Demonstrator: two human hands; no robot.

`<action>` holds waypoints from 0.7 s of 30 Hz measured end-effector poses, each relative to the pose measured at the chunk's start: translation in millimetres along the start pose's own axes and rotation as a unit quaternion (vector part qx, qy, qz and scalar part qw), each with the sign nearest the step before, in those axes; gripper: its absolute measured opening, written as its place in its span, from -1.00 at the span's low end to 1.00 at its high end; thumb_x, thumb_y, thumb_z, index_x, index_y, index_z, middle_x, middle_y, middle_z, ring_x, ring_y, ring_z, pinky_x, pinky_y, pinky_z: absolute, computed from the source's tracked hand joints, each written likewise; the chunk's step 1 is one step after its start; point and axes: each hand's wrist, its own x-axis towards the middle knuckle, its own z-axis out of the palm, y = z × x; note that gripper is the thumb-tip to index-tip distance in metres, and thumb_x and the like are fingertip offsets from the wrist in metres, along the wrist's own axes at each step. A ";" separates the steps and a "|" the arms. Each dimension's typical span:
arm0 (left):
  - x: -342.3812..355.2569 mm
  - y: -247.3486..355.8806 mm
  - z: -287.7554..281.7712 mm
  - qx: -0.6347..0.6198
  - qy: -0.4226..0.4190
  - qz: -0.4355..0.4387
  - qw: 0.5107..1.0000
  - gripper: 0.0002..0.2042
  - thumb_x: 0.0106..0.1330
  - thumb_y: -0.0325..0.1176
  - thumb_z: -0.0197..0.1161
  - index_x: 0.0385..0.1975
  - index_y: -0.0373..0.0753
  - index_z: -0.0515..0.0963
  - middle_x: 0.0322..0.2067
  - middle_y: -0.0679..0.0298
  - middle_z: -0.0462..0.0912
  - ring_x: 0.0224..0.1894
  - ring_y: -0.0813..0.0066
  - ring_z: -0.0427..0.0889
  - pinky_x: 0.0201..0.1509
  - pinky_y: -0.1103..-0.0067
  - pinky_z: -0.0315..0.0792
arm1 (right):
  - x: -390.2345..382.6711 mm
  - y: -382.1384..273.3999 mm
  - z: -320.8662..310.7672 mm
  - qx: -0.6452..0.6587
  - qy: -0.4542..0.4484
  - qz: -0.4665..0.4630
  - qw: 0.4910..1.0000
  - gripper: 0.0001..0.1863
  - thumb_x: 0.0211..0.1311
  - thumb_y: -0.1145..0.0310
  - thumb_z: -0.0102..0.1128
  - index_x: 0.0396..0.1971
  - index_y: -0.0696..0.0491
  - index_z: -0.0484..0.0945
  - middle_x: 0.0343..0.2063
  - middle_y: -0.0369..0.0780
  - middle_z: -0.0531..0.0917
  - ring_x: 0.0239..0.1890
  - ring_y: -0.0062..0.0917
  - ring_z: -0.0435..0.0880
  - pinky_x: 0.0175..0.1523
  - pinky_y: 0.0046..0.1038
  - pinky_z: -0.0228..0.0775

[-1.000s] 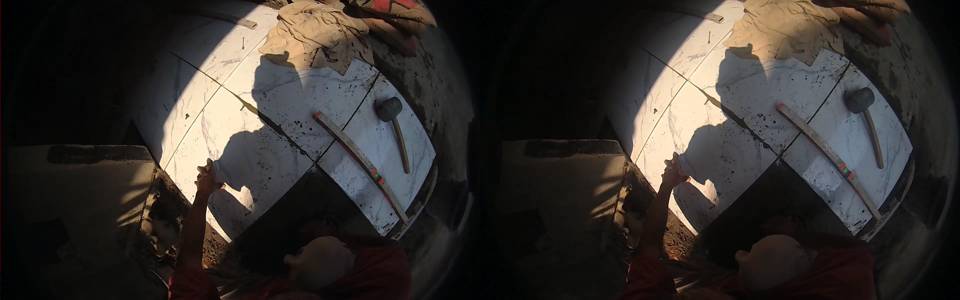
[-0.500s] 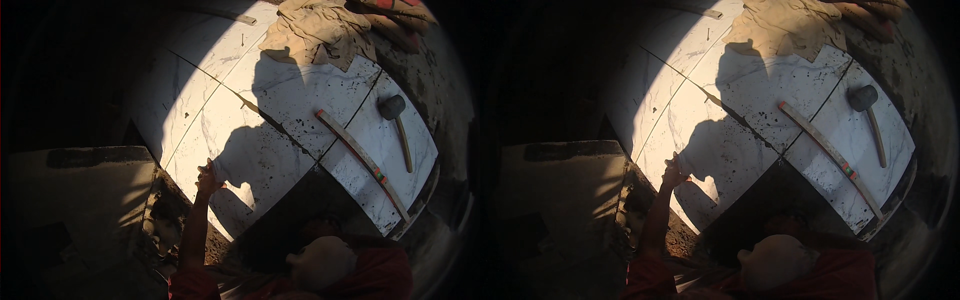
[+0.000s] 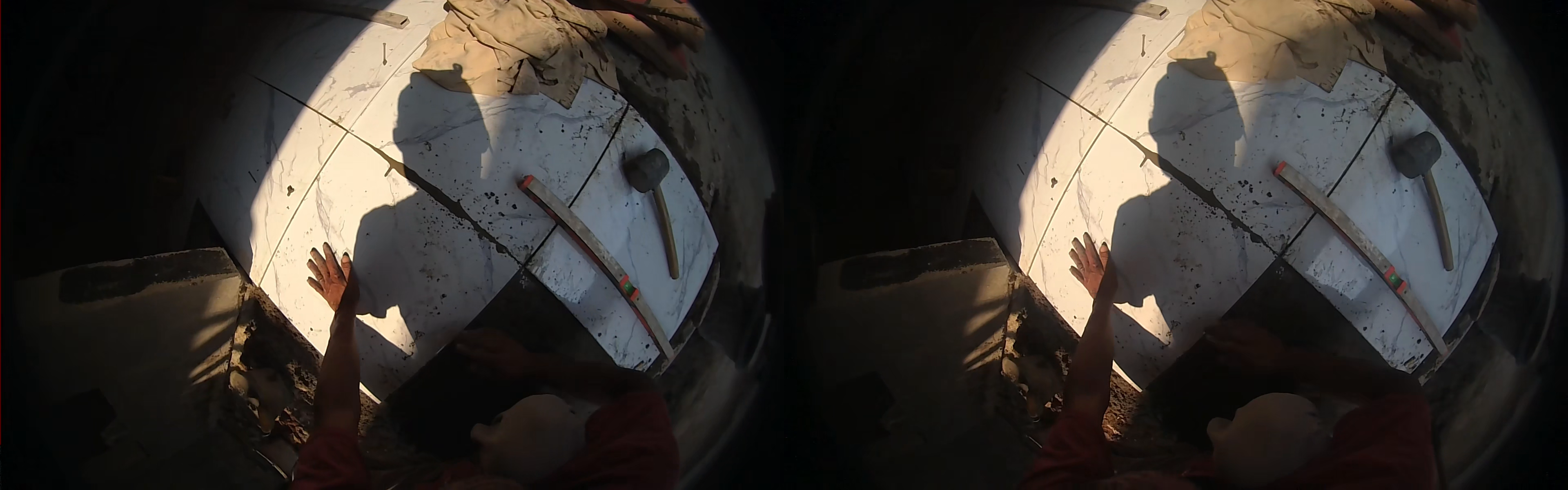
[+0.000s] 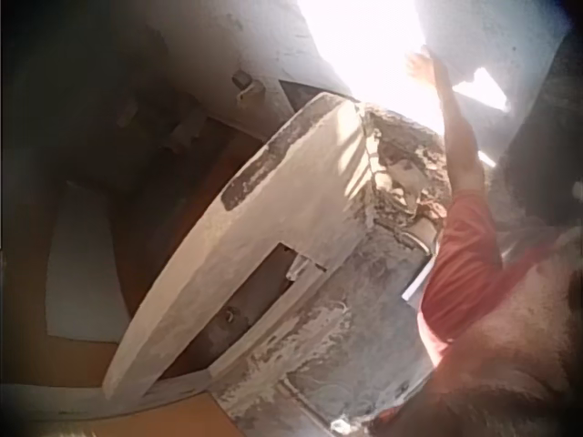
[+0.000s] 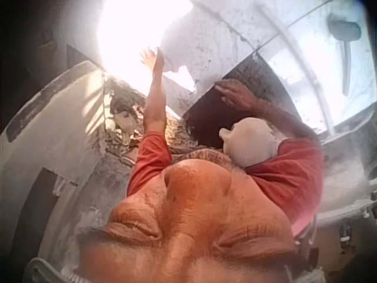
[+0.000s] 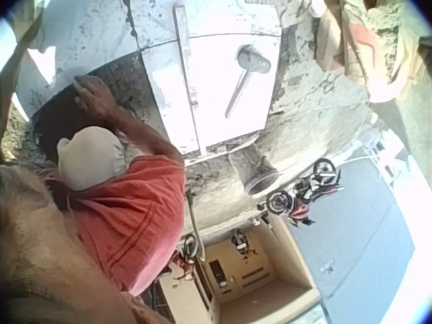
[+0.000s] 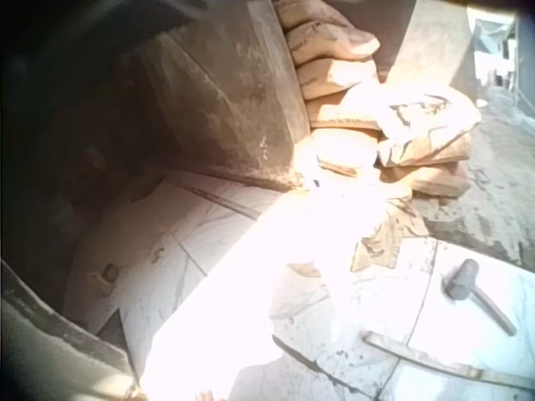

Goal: The person spreads mortar on a floor surface with a trowel, applies mortar to the underside of a white tile, positions the tile onto the surface, and taps it with a mallet.

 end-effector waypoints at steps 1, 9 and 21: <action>-4.4 -2.8 2.6 -0.005 0.010 -0.001 1.000 -0.38 0.38 0.21 -0.22 0.39 0.15 0.02 0.43 0.16 -0.12 0.46 0.04 -0.21 0.41 0.02 -0.34 | 43.4 2.5 -13.1 -0.051 -0.001 0.010 0.999 -0.40 0.35 0.14 0.00 0.30 0.07 0.16 0.31 -0.07 0.21 0.37 -0.24 0.16 0.38 -0.13 0.00; -4.2 12.1 -7.7 0.037 -0.020 -0.041 0.998 -0.46 0.42 -0.08 -0.18 0.40 0.08 0.00 0.44 0.32 -0.09 0.47 0.23 -0.21 0.44 0.10 -0.42 | 326.3 79.5 -70.8 -0.295 0.197 -0.080 0.931 -0.29 0.22 0.00 0.03 0.23 0.21 0.25 0.30 -0.05 0.21 0.40 -0.25 0.04 0.41 -0.02 -0.18; -1.6 -5.1 0.1 0.061 -0.016 -0.056 0.996 -0.41 0.34 -0.19 -0.08 0.40 0.07 0.01 0.43 0.36 -0.08 0.47 0.23 -0.18 0.44 0.08 -0.34 | 375.5 123.0 -3.8 -0.392 0.288 -0.138 0.863 -0.28 0.12 -0.07 0.07 0.12 0.21 0.38 0.22 -0.05 0.36 0.36 -0.26 0.17 0.43 -0.06 -0.20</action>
